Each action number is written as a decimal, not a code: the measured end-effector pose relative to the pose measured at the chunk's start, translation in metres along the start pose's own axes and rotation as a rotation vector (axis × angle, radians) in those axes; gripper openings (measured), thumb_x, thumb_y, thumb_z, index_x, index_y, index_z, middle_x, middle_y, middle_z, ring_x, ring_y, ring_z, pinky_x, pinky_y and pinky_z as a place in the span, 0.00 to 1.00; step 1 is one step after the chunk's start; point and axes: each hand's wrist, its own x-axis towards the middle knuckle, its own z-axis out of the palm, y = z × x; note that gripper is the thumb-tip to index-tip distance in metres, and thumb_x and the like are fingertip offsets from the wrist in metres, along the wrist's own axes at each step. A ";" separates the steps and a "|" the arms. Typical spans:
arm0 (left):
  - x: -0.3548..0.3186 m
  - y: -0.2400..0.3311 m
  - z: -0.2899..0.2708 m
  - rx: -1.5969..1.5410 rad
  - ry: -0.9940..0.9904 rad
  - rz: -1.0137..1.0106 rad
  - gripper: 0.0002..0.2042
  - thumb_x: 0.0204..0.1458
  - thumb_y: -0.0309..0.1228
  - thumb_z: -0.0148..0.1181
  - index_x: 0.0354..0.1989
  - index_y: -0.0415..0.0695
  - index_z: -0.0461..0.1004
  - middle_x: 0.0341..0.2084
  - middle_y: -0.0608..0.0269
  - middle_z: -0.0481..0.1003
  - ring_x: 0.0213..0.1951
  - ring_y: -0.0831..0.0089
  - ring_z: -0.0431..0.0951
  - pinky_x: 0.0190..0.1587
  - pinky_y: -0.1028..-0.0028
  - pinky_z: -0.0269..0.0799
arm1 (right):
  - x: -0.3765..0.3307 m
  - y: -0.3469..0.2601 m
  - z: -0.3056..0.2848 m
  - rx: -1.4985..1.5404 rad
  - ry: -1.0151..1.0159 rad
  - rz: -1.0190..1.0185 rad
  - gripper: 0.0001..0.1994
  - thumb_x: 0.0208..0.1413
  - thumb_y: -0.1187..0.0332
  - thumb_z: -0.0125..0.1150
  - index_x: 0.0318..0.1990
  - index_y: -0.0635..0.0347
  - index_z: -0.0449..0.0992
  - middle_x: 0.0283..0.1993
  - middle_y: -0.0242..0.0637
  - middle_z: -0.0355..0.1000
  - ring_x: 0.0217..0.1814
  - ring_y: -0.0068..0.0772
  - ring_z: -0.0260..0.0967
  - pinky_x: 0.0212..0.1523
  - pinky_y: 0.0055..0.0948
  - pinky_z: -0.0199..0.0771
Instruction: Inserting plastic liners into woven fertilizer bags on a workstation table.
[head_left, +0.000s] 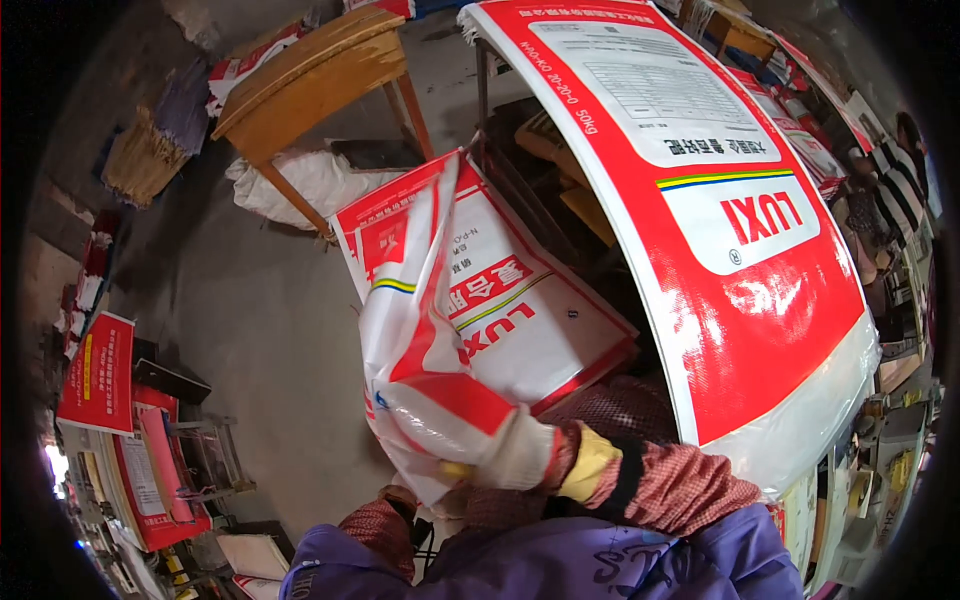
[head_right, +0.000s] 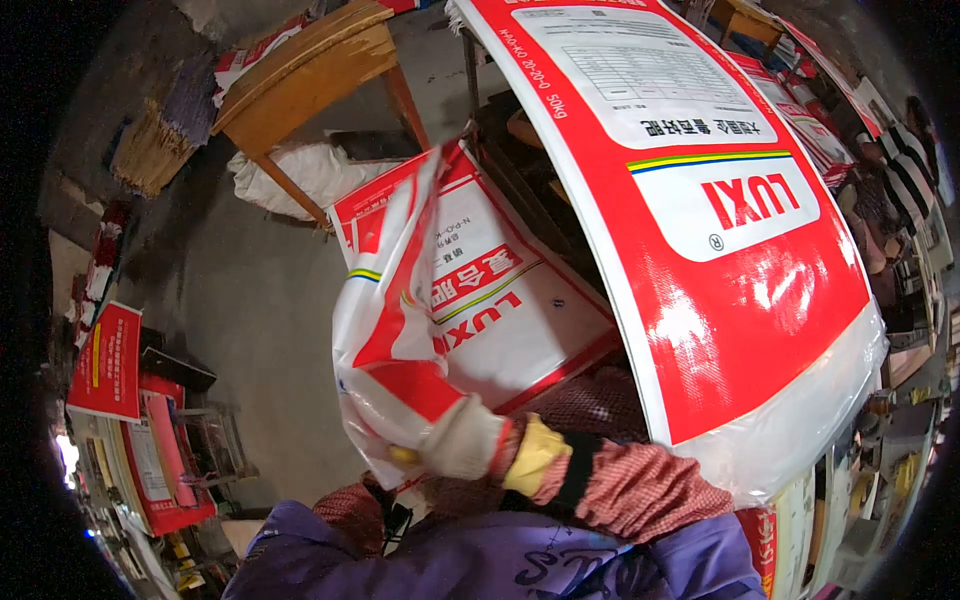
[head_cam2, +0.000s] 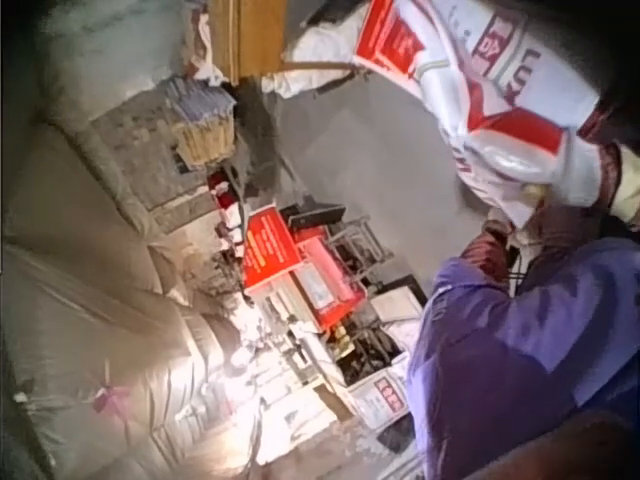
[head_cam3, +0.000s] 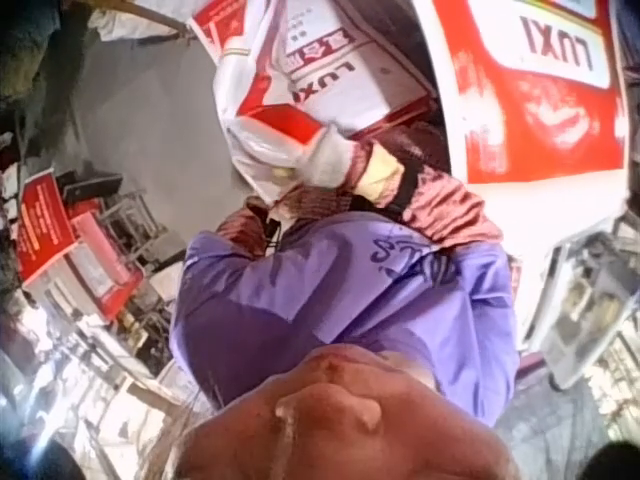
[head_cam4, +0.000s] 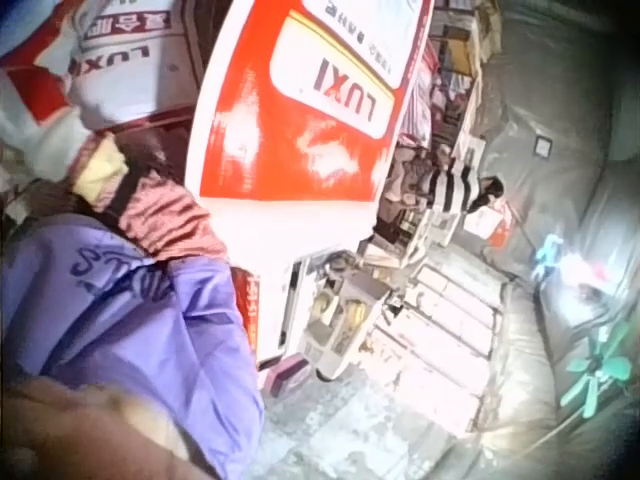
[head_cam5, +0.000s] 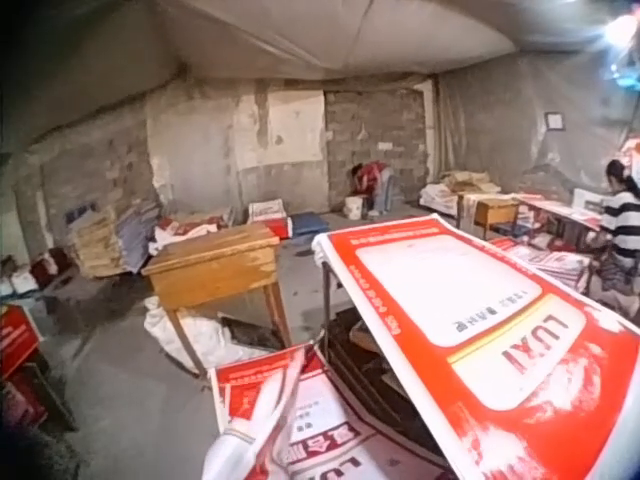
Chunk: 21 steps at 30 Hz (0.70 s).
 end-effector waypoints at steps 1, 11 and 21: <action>-0.003 -0.015 -0.003 0.088 0.036 0.045 0.09 0.47 0.34 0.56 0.36 0.49 0.79 0.36 0.55 0.78 0.40 0.58 0.78 0.42 0.61 0.74 | -0.010 0.004 -0.013 -0.036 -0.078 0.078 0.12 0.57 0.63 0.52 0.46 0.56 0.73 0.39 0.39 0.74 0.44 0.36 0.71 0.42 0.33 0.71; -0.034 0.035 -0.106 -0.297 0.023 -0.214 0.15 0.56 0.40 0.48 0.38 0.40 0.75 0.38 0.44 0.75 0.41 0.46 0.74 0.46 0.55 0.69 | -0.107 0.152 -0.111 -0.759 -0.106 1.461 0.20 0.51 0.63 0.62 0.50 0.63 0.72 0.41 0.44 0.74 0.45 0.42 0.72 0.44 0.37 0.71; 0.029 0.056 -0.112 -0.164 0.208 -0.156 0.15 0.56 0.38 0.46 0.41 0.41 0.73 0.37 0.43 0.76 0.42 0.46 0.75 0.45 0.53 0.71 | -0.100 0.115 -0.096 -0.333 0.278 1.443 0.21 0.53 0.61 0.61 0.51 0.63 0.73 0.44 0.39 0.74 0.47 0.32 0.70 0.49 0.29 0.69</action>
